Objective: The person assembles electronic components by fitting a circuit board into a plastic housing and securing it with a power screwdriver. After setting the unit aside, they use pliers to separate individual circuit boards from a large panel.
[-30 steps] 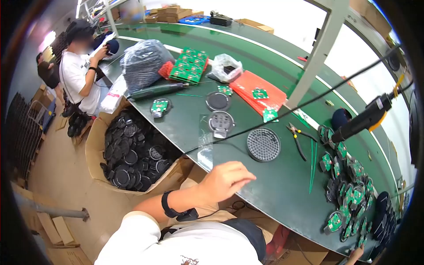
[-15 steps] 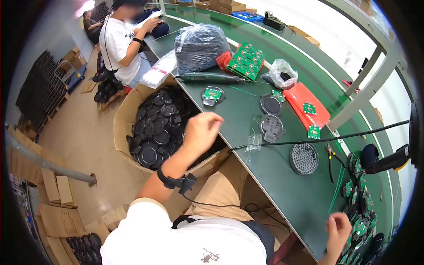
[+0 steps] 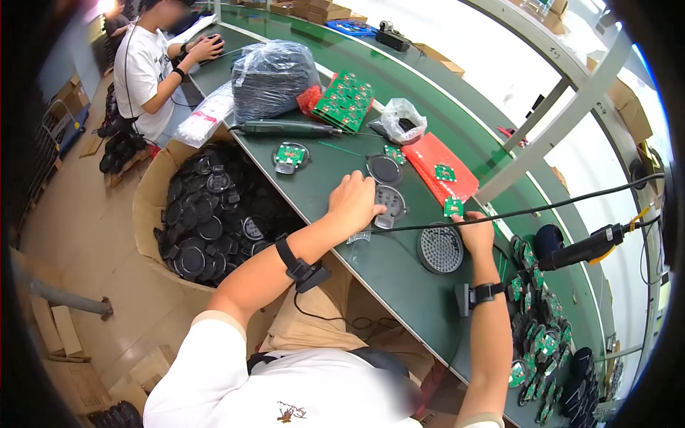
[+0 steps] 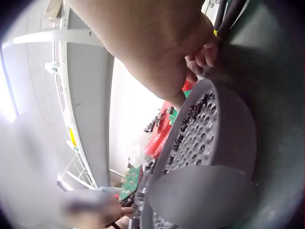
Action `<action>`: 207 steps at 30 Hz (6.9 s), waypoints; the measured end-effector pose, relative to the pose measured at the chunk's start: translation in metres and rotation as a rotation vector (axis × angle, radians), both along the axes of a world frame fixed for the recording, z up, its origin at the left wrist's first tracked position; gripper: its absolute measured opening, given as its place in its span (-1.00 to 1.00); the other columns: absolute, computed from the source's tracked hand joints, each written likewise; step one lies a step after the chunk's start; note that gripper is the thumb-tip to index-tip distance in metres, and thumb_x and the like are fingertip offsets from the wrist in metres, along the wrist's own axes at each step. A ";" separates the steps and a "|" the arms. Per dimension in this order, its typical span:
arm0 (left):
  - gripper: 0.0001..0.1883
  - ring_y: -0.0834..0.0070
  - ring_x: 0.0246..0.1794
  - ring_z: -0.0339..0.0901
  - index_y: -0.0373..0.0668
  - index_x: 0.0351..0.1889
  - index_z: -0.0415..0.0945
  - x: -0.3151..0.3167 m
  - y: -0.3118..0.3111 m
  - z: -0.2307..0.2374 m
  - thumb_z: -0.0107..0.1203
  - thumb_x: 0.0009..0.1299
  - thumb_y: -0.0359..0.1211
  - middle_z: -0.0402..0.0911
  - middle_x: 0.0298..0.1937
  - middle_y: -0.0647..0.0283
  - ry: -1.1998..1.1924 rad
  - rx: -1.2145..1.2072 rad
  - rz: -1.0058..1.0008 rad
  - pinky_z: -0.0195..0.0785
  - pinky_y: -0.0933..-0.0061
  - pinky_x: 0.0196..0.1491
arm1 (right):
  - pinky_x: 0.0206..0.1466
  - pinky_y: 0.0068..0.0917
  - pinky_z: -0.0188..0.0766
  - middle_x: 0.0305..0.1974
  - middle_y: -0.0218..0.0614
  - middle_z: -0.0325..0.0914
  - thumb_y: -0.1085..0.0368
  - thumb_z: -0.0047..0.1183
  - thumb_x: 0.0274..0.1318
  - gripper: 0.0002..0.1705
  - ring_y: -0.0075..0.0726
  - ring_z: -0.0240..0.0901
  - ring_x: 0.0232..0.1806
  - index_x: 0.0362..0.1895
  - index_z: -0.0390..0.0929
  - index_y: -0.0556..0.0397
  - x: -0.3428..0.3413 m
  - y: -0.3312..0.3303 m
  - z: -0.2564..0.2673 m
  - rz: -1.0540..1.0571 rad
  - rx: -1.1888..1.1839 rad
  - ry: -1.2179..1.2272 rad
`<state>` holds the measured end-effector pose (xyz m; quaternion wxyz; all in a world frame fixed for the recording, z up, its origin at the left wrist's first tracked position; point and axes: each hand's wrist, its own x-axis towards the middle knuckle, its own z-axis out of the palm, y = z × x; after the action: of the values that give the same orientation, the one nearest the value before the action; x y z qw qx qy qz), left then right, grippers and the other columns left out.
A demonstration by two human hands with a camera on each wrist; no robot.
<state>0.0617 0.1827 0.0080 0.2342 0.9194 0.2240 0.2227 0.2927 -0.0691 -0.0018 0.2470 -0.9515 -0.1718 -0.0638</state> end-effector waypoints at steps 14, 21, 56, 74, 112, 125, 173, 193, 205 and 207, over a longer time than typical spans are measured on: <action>-0.60 0.60 -0.20 0.60 -0.26 0.04 0.59 -0.066 -0.008 0.039 0.42 0.24 -0.55 0.55 -0.01 0.21 -0.461 -0.822 -0.213 0.53 0.55 -0.26 | -0.43 -0.61 0.29 -0.31 -0.43 0.68 0.53 0.12 0.15 -0.77 -0.57 0.53 -0.39 -0.19 0.47 -0.08 -0.046 -0.043 0.035 0.170 0.688 0.401; -0.61 0.57 -0.08 0.61 -0.26 0.07 0.63 -0.079 -0.131 0.020 0.43 0.29 -0.52 0.56 0.02 0.24 -0.046 -0.837 -0.586 0.62 0.51 -0.07 | -0.39 -0.62 0.45 -0.28 -0.38 0.70 0.57 0.02 0.31 -0.81 -0.51 0.67 -0.30 -0.13 0.43 -0.03 -0.128 -0.127 0.046 0.160 0.732 0.558; 0.02 0.01 0.37 0.40 -0.18 0.43 0.33 -0.063 -0.161 -0.004 0.59 -0.04 -0.23 0.50 0.31 0.04 -0.096 -0.192 -0.811 0.30 0.03 0.33 | -0.22 -0.51 0.59 -0.16 -0.21 0.59 0.57 0.32 0.04 -0.71 -0.36 0.59 -0.34 -0.09 0.72 0.13 -0.206 -0.125 0.028 0.390 0.390 0.160; -0.25 0.09 0.38 0.45 -0.19 0.24 0.52 -0.066 -0.164 -0.007 0.54 0.01 -0.34 0.52 0.33 0.12 -0.103 -0.118 -0.764 0.34 0.06 0.31 | -0.20 -0.36 0.60 -0.07 -0.26 0.56 0.38 0.42 0.03 -0.60 -0.21 0.62 -0.23 0.01 0.70 0.08 -0.205 -0.117 0.034 0.437 0.196 0.159; -0.32 0.38 -0.19 0.72 -0.11 0.13 0.73 -0.062 -0.187 0.027 0.31 -0.04 -0.72 0.68 -0.09 0.16 -0.584 -0.116 -0.736 0.69 0.45 -0.20 | 0.00 -0.33 0.56 -0.04 -0.24 0.77 0.71 0.08 -0.27 -0.40 -0.11 0.60 -0.12 -0.03 0.76 0.10 -0.252 -0.128 0.045 0.365 0.611 -0.166; -0.43 0.31 -0.22 0.73 -0.19 0.02 0.77 -0.059 -0.188 0.026 0.24 0.01 -0.77 0.73 -0.14 0.12 -0.641 -0.246 -0.767 0.65 0.41 -0.18 | -0.01 -0.33 0.56 -0.03 -0.23 0.75 0.71 0.10 -0.32 -0.41 -0.10 0.59 -0.09 -0.06 0.76 0.12 -0.252 -0.126 0.047 0.407 0.627 -0.180; -0.39 0.07 0.19 0.57 -0.14 0.13 0.68 -0.050 -0.185 -0.002 0.47 0.12 -0.10 0.56 0.20 0.06 -0.085 -0.092 -0.847 0.55 0.17 0.13 | -0.05 -0.20 0.62 0.03 -0.23 0.59 0.54 0.21 -0.18 -0.64 -0.01 0.54 0.05 -0.18 0.69 0.07 -0.202 -0.141 0.040 0.593 -0.046 -0.160; -0.38 0.10 0.14 0.64 -0.04 0.18 0.71 -0.042 -0.181 -0.018 0.38 0.17 0.01 0.59 0.17 0.06 -0.116 0.004 -0.893 0.63 0.15 0.15 | -0.12 -0.33 0.64 0.09 -0.38 0.61 0.31 0.37 -0.07 -0.68 -0.16 0.56 0.07 -0.12 0.75 -0.06 -0.175 -0.154 0.040 0.702 0.004 0.007; -0.29 0.15 0.27 0.61 -0.21 0.18 0.66 -0.049 -0.185 -0.014 0.47 0.12 -0.02 0.62 0.24 0.07 -0.096 -0.048 -0.808 0.55 0.06 0.27 | -0.20 -0.38 0.66 0.10 -0.33 0.58 0.34 0.31 -0.03 -0.65 -0.18 0.54 0.08 -0.06 0.73 -0.03 -0.171 -0.151 0.053 0.774 -0.069 -0.006; -0.29 0.14 0.28 0.61 -0.21 0.19 0.65 -0.051 -0.186 -0.014 0.47 0.11 -0.02 0.61 0.26 0.06 -0.087 -0.032 -0.798 0.54 0.05 0.29 | -0.22 -0.39 0.66 0.11 -0.32 0.57 0.35 0.28 -0.02 -0.64 -0.18 0.53 0.08 -0.05 0.72 -0.02 -0.170 -0.151 0.053 0.780 -0.075 0.002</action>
<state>0.0108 -0.0037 -0.0061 0.3257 0.9202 -0.1572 0.1497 0.1226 -0.2203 0.0509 0.2180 -0.8232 -0.5225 0.0420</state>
